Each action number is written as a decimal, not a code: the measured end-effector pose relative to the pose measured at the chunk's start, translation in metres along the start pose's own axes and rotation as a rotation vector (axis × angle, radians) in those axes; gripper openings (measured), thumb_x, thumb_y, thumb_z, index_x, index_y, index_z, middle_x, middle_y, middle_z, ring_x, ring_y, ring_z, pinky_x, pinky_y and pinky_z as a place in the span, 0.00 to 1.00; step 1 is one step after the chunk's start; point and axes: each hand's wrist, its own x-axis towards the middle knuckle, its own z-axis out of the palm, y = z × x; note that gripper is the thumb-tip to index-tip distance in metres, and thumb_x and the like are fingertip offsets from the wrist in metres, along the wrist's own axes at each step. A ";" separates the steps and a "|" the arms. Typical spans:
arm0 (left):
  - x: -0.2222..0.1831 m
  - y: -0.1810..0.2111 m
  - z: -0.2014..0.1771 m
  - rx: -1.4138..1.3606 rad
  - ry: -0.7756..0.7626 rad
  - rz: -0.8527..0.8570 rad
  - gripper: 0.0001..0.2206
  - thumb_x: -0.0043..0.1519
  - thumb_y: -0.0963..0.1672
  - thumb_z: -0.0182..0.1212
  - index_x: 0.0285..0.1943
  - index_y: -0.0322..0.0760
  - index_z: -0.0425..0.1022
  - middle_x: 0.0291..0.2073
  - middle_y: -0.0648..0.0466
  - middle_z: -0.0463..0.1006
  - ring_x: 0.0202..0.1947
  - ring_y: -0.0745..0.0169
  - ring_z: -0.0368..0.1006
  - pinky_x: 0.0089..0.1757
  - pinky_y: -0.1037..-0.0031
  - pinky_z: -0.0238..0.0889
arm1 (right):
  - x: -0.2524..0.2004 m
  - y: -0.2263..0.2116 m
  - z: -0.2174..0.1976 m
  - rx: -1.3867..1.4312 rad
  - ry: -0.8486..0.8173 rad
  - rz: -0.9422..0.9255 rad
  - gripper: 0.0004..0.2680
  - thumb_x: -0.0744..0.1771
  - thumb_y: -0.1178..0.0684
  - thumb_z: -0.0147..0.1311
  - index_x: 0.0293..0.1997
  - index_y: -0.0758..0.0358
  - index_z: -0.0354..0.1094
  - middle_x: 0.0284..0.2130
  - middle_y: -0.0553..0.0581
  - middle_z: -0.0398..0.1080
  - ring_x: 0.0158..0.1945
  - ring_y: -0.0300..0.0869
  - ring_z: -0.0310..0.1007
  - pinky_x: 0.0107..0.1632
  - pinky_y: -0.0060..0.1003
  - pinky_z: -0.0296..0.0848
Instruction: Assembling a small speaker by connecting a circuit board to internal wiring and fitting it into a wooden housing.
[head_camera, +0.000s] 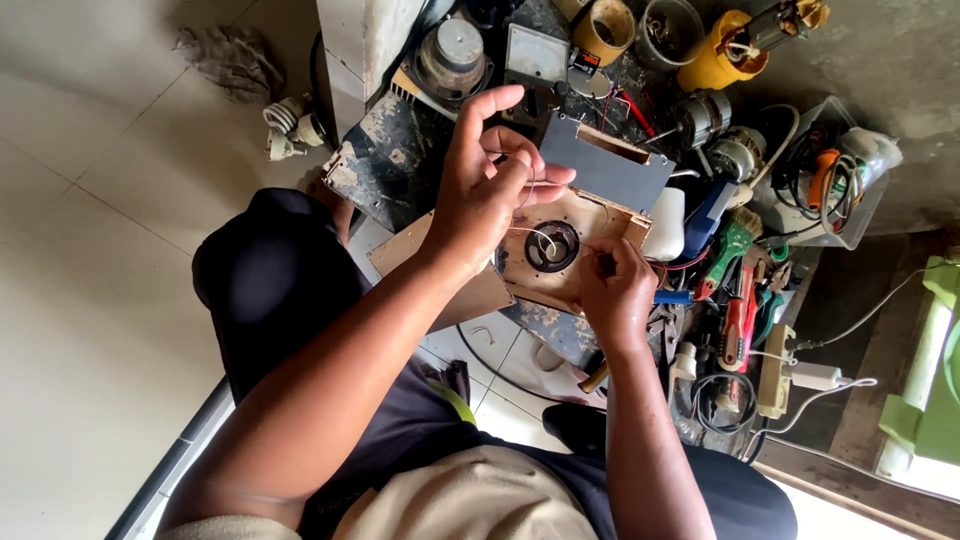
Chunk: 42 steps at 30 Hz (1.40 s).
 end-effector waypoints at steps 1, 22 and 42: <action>0.000 0.002 0.002 -0.041 0.035 -0.060 0.24 0.63 0.37 0.52 0.69 0.37 0.56 0.32 0.54 0.72 0.39 0.48 0.85 0.44 0.60 0.83 | 0.000 -0.001 0.000 0.003 -0.004 0.004 0.05 0.66 0.64 0.53 0.35 0.62 0.74 0.26 0.52 0.72 0.27 0.39 0.66 0.31 0.36 0.65; 0.009 -0.083 -0.011 1.120 -0.297 -0.176 0.07 0.57 0.48 0.62 0.40 0.58 0.84 0.27 0.61 0.83 0.36 0.60 0.83 0.36 0.70 0.76 | -0.001 0.016 0.005 0.134 -0.043 0.166 0.03 0.63 0.63 0.58 0.35 0.62 0.76 0.27 0.61 0.75 0.32 0.54 0.77 0.34 0.45 0.74; 0.005 -0.107 -0.010 1.504 -0.494 0.119 0.08 0.60 0.40 0.56 0.34 0.29 0.81 0.23 0.40 0.80 0.27 0.39 0.79 0.28 0.57 0.74 | -0.002 0.019 0.011 0.219 0.077 -0.021 0.06 0.63 0.66 0.57 0.38 0.61 0.76 0.30 0.59 0.76 0.35 0.56 0.78 0.38 0.47 0.74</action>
